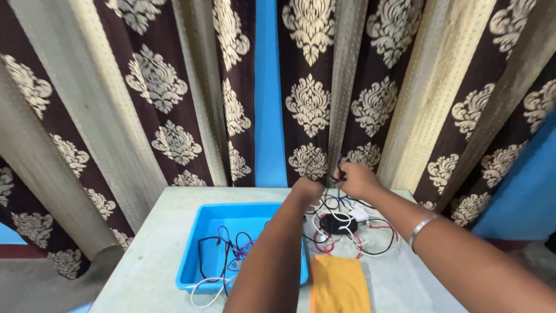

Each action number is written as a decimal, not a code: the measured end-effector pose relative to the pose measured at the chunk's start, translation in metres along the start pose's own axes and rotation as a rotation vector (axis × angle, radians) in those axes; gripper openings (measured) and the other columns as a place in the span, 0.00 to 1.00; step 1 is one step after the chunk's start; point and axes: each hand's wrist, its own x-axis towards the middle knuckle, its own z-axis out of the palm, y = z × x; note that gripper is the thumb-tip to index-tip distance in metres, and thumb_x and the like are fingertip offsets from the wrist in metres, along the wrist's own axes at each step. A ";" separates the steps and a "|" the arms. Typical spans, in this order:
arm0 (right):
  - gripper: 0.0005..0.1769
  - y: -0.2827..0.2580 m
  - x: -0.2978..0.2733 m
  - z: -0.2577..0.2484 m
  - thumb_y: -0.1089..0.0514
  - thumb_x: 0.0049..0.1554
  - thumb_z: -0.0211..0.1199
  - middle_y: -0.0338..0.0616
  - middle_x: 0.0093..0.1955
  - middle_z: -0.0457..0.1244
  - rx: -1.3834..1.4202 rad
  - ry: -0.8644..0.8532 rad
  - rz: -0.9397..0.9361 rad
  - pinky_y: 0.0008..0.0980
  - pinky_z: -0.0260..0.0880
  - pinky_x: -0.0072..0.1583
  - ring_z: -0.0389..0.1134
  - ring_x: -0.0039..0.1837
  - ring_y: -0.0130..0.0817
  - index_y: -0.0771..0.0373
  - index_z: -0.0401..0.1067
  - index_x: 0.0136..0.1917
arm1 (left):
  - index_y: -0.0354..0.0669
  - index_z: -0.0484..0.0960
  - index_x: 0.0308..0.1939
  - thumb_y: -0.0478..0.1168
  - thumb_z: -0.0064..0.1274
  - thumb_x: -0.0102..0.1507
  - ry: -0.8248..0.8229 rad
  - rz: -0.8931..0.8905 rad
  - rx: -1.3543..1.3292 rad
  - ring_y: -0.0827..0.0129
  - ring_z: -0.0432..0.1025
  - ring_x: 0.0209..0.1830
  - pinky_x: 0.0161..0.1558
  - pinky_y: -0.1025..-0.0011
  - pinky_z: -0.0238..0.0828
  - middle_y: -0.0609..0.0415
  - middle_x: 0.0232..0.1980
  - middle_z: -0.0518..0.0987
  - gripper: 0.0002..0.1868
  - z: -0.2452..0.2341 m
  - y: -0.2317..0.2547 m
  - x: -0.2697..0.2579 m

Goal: The person untangles a pile of mixed electronic cables and wires from a blue plastic tray. They separate each cable individually, straighten it, and place it on the table. After organizing the cables, the person wipes the inside of the empty blue tray with a yellow cloth.

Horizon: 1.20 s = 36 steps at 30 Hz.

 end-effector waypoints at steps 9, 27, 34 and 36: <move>0.51 0.054 -0.044 0.072 0.46 0.46 0.78 0.48 0.75 0.54 -0.206 -0.500 0.249 0.42 0.64 0.71 0.59 0.74 0.49 0.44 0.54 0.76 | 0.45 0.88 0.40 0.44 0.49 0.58 -0.009 0.378 0.910 0.46 0.76 0.53 0.57 0.57 0.73 0.44 0.51 0.83 0.14 0.012 -0.172 0.060; 0.20 -0.042 -0.054 0.070 0.65 0.49 0.62 0.44 0.59 0.67 -0.134 -0.392 0.029 0.43 0.71 0.62 0.69 0.62 0.45 0.50 0.77 0.55 | 0.68 0.84 0.57 0.40 0.59 0.61 -0.270 0.000 1.016 0.53 0.67 0.70 0.75 0.33 0.40 0.56 0.64 0.78 0.21 -0.044 -0.112 -0.135; 0.22 -0.077 -0.094 0.098 0.64 0.50 0.65 0.43 0.62 0.63 -0.183 -0.706 -0.138 0.43 0.66 0.66 0.63 0.68 0.44 0.45 0.76 0.57 | 0.54 0.75 0.68 0.52 0.56 0.68 -0.368 -0.089 0.983 0.36 0.50 0.78 0.70 0.22 0.28 0.46 0.76 0.64 0.25 -0.016 -0.113 -0.145; 0.24 -0.083 -0.103 0.103 0.64 0.51 0.65 0.45 0.63 0.62 -0.193 -0.730 -0.167 0.44 0.65 0.67 0.62 0.69 0.45 0.44 0.75 0.60 | 0.57 0.76 0.67 0.50 0.53 0.66 -0.323 -0.079 0.949 0.39 0.55 0.78 0.71 0.23 0.28 0.48 0.74 0.68 0.24 -0.014 -0.112 -0.148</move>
